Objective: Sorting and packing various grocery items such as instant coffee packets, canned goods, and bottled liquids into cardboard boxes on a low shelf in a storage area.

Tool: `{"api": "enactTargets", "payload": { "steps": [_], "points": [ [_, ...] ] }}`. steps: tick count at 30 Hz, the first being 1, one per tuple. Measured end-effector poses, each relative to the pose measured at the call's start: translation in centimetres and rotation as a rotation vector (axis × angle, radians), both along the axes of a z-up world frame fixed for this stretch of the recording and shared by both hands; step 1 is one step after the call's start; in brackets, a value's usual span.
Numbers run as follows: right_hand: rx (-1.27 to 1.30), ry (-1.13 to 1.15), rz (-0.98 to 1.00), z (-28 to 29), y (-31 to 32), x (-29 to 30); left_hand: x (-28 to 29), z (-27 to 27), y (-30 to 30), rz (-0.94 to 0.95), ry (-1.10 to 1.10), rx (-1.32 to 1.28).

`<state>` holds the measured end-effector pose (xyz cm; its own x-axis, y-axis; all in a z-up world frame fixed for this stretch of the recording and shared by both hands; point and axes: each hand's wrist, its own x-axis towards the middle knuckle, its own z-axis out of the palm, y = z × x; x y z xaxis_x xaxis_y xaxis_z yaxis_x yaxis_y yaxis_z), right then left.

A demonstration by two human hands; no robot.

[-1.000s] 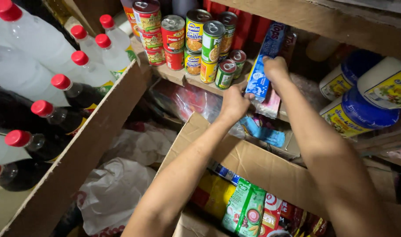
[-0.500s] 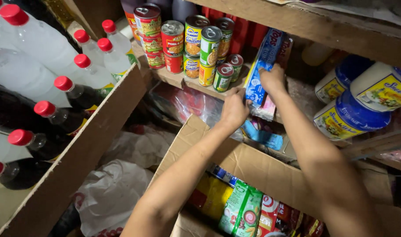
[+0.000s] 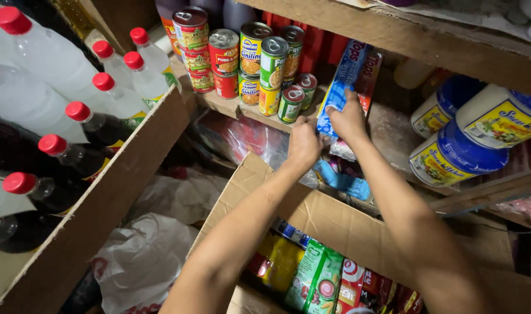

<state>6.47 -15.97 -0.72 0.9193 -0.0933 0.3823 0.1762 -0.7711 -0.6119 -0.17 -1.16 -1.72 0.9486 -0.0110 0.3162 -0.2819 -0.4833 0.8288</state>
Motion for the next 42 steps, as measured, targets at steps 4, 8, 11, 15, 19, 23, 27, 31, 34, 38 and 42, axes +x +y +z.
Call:
{"api": "enactTargets", "payload": {
  "steps": [4,8,11,15,19,23,27,31,34,38,42],
  "points": [
    [0.223,0.097,-0.004,-0.4,-0.5,0.8,0.3,1.2,0.2,-0.014,0.026,-0.007],
    [0.209,-0.018,0.124,-0.3,-0.7,0.4,0.0,0.7,0.2,0.013,-0.057,0.032],
    [0.432,0.175,0.149,1.5,0.2,-1.7,-1.6,2.4,1.3,-0.028,-0.015,-0.004],
    [0.188,0.059,0.084,0.6,-0.6,-2.7,-4.1,5.0,3.5,-0.056,-0.008,-0.026],
    [0.075,-0.029,0.118,1.2,0.5,-6.6,-7.4,6.4,5.8,-0.131,0.115,0.079],
    [-0.071,-0.188,0.142,0.5,0.7,-10.1,-10.8,6.2,8.0,-0.115,0.072,0.062],
    [0.05,-0.008,0.098,1.2,2.3,-16.1,-14.6,5.1,10.3,-0.102,0.029,0.048],
    [0.368,0.092,0.254,0.8,3.7,-22.5,-19.8,4.9,13.0,-0.121,0.066,-0.049],
    [0.289,0.162,0.181,3.2,7.2,-28.7,-25.7,6.1,16.6,-0.17,0.015,-0.06],
    [0.407,0.22,0.313,2.4,11.0,-35.8,-34.0,7.9,21.7,-0.182,0.093,-0.159],
    [0.534,0.218,0.517,2.1,16.0,-42.9,-42.8,6.9,27.0,-0.174,0.038,-0.162]
  ]
}}
